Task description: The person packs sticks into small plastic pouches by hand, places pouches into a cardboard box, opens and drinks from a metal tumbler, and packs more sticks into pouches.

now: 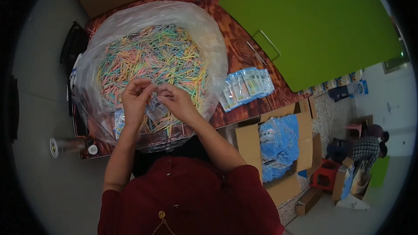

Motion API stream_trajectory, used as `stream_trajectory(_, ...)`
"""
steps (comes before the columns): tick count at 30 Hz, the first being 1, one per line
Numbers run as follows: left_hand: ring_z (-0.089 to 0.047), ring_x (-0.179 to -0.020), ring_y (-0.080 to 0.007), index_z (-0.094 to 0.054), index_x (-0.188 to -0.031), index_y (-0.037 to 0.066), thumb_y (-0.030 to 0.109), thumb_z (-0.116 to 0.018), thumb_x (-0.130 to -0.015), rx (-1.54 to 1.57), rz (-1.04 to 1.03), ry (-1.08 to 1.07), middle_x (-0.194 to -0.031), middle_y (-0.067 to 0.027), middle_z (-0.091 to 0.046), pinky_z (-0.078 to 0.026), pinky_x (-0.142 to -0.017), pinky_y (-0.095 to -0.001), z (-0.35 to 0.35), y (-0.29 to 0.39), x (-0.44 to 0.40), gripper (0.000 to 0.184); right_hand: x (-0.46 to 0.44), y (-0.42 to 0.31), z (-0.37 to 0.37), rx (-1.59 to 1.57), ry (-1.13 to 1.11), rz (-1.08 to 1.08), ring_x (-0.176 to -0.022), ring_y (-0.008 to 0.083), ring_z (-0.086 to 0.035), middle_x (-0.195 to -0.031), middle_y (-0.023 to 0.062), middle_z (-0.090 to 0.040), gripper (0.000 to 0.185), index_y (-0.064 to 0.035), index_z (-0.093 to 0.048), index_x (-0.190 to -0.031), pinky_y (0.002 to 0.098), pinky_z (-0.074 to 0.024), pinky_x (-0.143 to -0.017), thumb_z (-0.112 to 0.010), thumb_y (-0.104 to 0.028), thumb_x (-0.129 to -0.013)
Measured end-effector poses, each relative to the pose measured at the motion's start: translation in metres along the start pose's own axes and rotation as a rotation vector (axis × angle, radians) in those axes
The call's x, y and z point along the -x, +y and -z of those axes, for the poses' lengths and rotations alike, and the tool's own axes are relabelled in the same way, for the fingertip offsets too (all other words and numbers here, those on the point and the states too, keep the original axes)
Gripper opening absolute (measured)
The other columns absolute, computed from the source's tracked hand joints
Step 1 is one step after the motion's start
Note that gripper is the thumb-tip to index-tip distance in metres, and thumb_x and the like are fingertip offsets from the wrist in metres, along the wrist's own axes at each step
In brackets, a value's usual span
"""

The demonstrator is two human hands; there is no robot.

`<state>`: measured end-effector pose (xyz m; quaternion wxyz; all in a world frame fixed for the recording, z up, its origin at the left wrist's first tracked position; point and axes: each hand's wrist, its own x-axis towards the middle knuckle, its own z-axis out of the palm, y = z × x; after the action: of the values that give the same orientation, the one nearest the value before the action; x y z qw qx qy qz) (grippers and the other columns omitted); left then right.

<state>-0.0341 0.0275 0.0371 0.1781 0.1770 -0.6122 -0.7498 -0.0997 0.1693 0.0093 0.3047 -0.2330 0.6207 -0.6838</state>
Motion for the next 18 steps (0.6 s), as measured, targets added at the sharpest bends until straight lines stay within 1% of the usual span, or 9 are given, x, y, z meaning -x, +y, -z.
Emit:
stream_trajectory(1,-0.061,-0.076,-0.0079,-0.063,-0.094,0.001,0.002,-0.067,-0.085,0.001,-0.001,-0.020,-0.083,-0.0028,-0.065,-0.048,-0.068,-0.0216,-0.004,-0.001,-0.001,0.010,0.000,0.004,-0.002,0.013,0.062,0.070,-0.090,0.0116,-0.061,-0.097,0.0048,-0.063,0.021,0.0001,-0.059,-0.109,0.0234,-0.0495,-0.079,-0.058,0.001,-0.088)
stream_trajectory(4,-0.061,-0.091,-0.0101,-0.063,-0.103,0.001,0.005,-0.062,-0.089,0.015,-0.247,0.029,-0.101,-0.0049,-0.066,-0.049,-0.080,-0.0241,-0.008,0.004,-0.003,0.014,-0.003,0.008,0.007,-0.034,0.165,0.212,-0.088,0.0097,-0.060,-0.095,0.0035,-0.063,0.018,0.0002,-0.060,-0.107,0.0225,-0.0483,-0.078,-0.057,0.001,-0.089)
stream_trajectory(7,-0.062,-0.091,-0.0112,-0.063,-0.102,0.002,0.007,-0.060,-0.091,-0.036,-0.221,0.055,-0.099,-0.0056,-0.067,-0.049,-0.076,-0.0242,0.005,0.015,0.004,0.012,0.006,0.005,0.028,-0.153,0.296,0.306,-0.090,0.0095,-0.059,-0.097,0.0040,-0.064,0.013,-0.0010,-0.059,-0.103,0.0222,-0.0467,-0.080,-0.058,0.000,-0.090)
stream_trajectory(8,-0.063,-0.091,-0.0114,-0.063,-0.102,0.002,0.007,-0.060,-0.091,-0.053,-0.202,0.034,-0.099,-0.0056,-0.067,-0.048,-0.075,-0.0239,0.017,0.012,0.006,0.012,0.010,-0.001,0.039,-0.108,0.374,0.403,-0.090,0.0098,-0.059,-0.097,0.0044,-0.063,0.012,-0.0011,-0.058,-0.102,0.0225,-0.0466,-0.081,-0.058,0.000,-0.090)
stream_trajectory(10,-0.063,-0.087,-0.0108,-0.063,-0.102,0.003,0.008,-0.060,-0.091,-0.115,-0.152,0.031,-0.097,-0.0050,-0.068,-0.047,-0.072,-0.0229,0.042,0.006,0.013,0.012,0.024,-0.020,0.063,-0.116,0.599,0.475,-0.084,0.0069,-0.055,-0.094,0.0011,-0.060,0.011,-0.0033,-0.058,-0.103,0.0213,-0.0444,-0.075,-0.056,-0.003,-0.092)
stream_trajectory(12,-0.062,-0.085,-0.0105,-0.063,-0.101,0.003,0.009,-0.061,-0.091,-0.192,-0.083,0.061,-0.095,-0.0045,-0.067,-0.046,-0.070,-0.0227,0.063,0.003,0.026,0.012,0.038,-0.033,0.100,-0.112,0.772,0.542,-0.086,0.0077,-0.055,-0.096,0.0022,-0.060,0.013,-0.0030,-0.057,-0.105,0.0218,-0.0448,-0.077,-0.055,-0.003,-0.093)
stream_trajectory(15,-0.058,-0.076,-0.0102,-0.064,-0.098,0.002,0.008,-0.065,-0.087,-0.364,0.012,0.107,-0.088,-0.0033,-0.066,-0.045,-0.066,-0.0231,0.104,-0.017,0.040,0.013,0.056,-0.054,0.155,0.166,0.929,0.497,-0.087,0.0095,-0.056,-0.097,0.0037,-0.061,0.015,-0.0014,-0.057,-0.108,0.0231,-0.0453,-0.078,-0.054,-0.002,-0.093)
stream_trajectory(16,-0.057,-0.074,-0.0104,-0.064,-0.098,0.003,0.008,-0.067,-0.084,-0.537,0.005,0.117,-0.088,-0.0033,-0.066,-0.045,-0.064,-0.0237,0.115,-0.023,0.047,0.015,0.058,-0.053,0.173,0.251,0.944,0.448,-0.087,0.0101,-0.057,-0.098,0.0041,-0.061,0.016,-0.0009,-0.057,-0.108,0.0240,-0.0456,-0.078,-0.053,-0.002,-0.093)
stream_trajectory(18,-0.055,-0.069,-0.0138,-0.064,-0.099,0.004,0.006,-0.073,-0.074,-0.776,-0.019,0.135,-0.089,-0.0051,-0.062,-0.045,-0.061,-0.0270,0.123,-0.020,0.059,0.027,0.057,-0.043,0.207,0.631,0.966,0.354,-0.088,0.0143,-0.059,-0.097,0.0066,-0.062,0.018,0.0002,-0.059,-0.107,0.0279,-0.0462,-0.079,-0.051,-0.001,-0.091)
